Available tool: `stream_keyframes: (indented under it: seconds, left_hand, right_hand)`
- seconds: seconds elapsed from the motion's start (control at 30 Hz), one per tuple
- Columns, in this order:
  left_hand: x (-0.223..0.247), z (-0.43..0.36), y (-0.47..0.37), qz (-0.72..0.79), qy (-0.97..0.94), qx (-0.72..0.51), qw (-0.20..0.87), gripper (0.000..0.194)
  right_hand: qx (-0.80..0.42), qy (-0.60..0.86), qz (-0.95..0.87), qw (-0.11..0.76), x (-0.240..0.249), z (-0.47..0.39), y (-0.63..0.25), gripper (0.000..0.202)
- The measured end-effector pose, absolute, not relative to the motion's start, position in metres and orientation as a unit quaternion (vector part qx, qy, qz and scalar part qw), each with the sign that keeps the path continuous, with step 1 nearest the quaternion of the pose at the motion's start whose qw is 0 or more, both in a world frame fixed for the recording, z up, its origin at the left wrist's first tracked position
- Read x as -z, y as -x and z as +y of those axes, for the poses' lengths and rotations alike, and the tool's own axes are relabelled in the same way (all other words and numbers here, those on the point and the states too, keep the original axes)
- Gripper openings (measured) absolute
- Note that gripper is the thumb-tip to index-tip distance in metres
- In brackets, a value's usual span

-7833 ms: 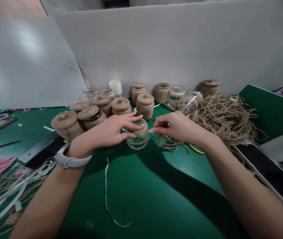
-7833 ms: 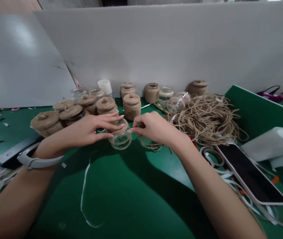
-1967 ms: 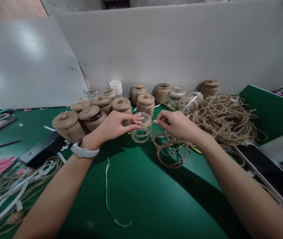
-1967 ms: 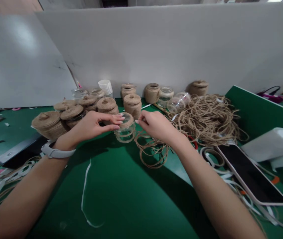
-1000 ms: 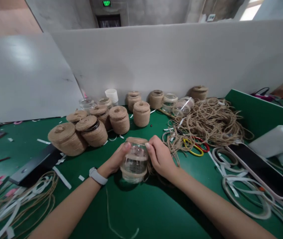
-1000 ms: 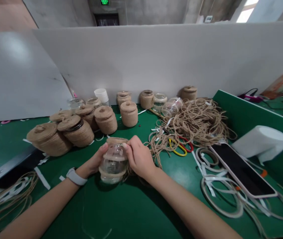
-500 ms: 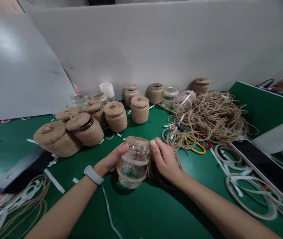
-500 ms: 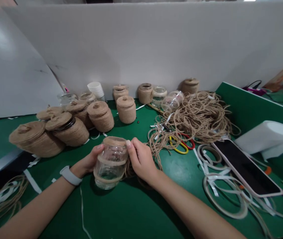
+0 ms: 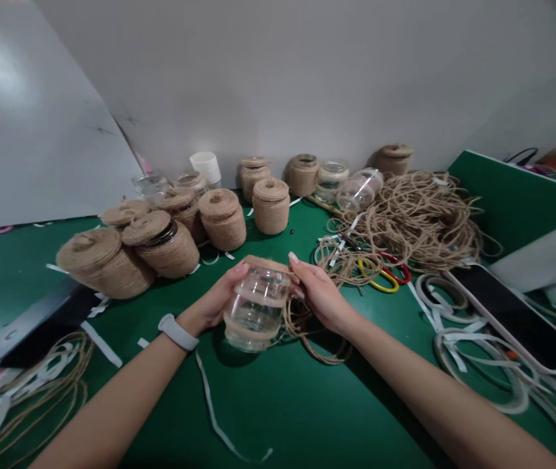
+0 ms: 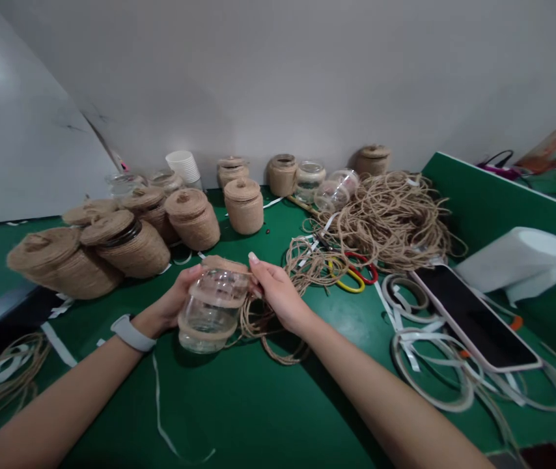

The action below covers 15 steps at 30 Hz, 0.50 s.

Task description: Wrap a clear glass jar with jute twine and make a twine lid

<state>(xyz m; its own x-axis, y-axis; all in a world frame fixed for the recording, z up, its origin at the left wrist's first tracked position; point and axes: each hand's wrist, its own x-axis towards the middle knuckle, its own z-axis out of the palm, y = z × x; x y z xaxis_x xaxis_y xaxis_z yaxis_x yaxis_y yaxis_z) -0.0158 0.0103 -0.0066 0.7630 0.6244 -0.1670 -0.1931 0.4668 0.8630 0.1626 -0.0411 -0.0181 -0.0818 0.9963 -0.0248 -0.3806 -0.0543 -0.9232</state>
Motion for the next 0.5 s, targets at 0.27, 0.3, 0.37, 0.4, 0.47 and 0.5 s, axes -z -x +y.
stream_keyframes:
  seconds: [0.27,0.3,0.37,0.4,0.47,0.5]
  left_hand:
    - [0.0047,0.0140,0.0175,0.300,-0.335,-0.268,0.852,0.037]
    - [0.0028,0.0146,0.0176,0.294,-0.324,-0.287,0.852,0.035]
    - [-0.0009,0.0162,0.0174,0.280,-0.316,-0.306,0.853,0.034]
    - [-0.0022,0.0171,0.0171,0.277,-0.317,-0.303,0.855,0.036]
    - [-0.0024,0.0185,0.0166,0.281,-0.325,-0.290,0.855,0.039]
    - [-0.0013,0.0187,0.0165,0.283,-0.331,-0.287,0.853,0.041]
  right_hand:
    - [-0.669,0.345,-0.356,0.553,0.0139,-0.0423,-0.1643,0.057]
    - [-0.672,0.343,-0.357,0.552,0.0138,-0.0423,-0.1648,0.056]
    - [-0.667,0.342,-0.361,0.554,0.0139,-0.0426,-0.1651,0.053]
    - [-0.663,0.343,-0.364,0.557,0.0141,-0.0429,-0.1650,0.052]
    - [-0.657,0.345,-0.369,0.560,0.0146,-0.0435,-0.1642,0.051]
    - [-0.654,0.346,-0.373,0.560,0.0149,-0.0438,-0.1636,0.051]
